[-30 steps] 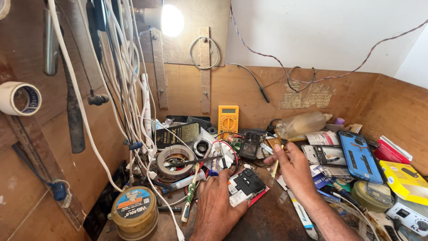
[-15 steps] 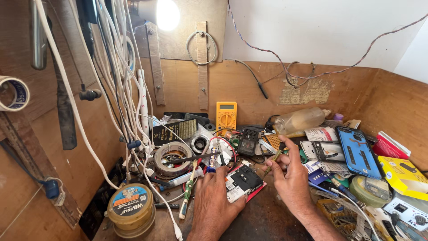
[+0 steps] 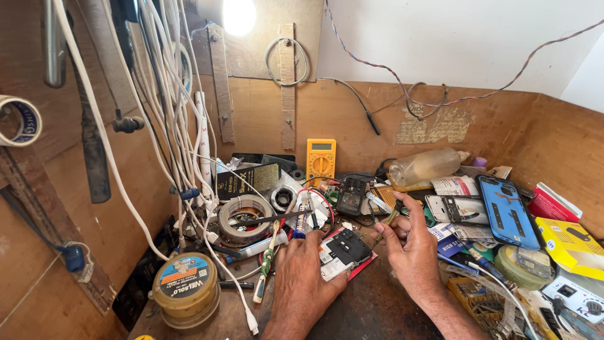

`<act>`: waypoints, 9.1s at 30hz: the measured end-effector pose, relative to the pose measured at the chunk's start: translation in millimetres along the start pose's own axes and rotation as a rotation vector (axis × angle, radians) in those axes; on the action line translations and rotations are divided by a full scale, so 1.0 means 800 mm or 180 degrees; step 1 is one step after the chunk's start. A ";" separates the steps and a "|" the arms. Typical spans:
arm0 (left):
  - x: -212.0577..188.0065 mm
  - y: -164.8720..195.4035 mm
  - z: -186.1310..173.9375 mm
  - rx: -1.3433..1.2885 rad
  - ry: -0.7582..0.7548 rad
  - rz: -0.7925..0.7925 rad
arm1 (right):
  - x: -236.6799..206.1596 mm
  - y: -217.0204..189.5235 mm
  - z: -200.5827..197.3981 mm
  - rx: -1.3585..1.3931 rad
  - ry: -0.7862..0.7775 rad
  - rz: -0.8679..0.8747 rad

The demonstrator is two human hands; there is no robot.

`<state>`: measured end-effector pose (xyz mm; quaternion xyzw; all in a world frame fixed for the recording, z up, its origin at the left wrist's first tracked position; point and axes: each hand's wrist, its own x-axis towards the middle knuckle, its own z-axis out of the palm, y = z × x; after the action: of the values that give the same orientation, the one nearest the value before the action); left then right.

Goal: The person holds a disassembled mobile phone and uses a small screwdriver to manipulate internal components. The person repeatedly pries and adjusts parts inside the phone chassis while handling the device with both hands.

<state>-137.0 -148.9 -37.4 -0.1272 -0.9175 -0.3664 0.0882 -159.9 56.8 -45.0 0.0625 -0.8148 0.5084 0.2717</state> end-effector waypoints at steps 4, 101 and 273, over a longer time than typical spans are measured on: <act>0.000 0.000 0.001 -0.0031 0.0082 0.0080 | -0.001 0.000 0.000 0.0001 -0.0011 0.0013; -0.003 -0.007 0.004 0.0071 0.0194 0.0372 | 0.012 0.002 0.004 -0.0556 0.0362 0.0100; 0.008 -0.018 0.013 -0.0158 0.0015 0.0518 | 0.037 0.012 0.037 0.0429 0.0504 -0.0102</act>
<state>-148.3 -150.6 -52.4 -0.2026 -0.8945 -0.3811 0.1166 -199.6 41.3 -47.5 0.0533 -0.7536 0.5610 0.3385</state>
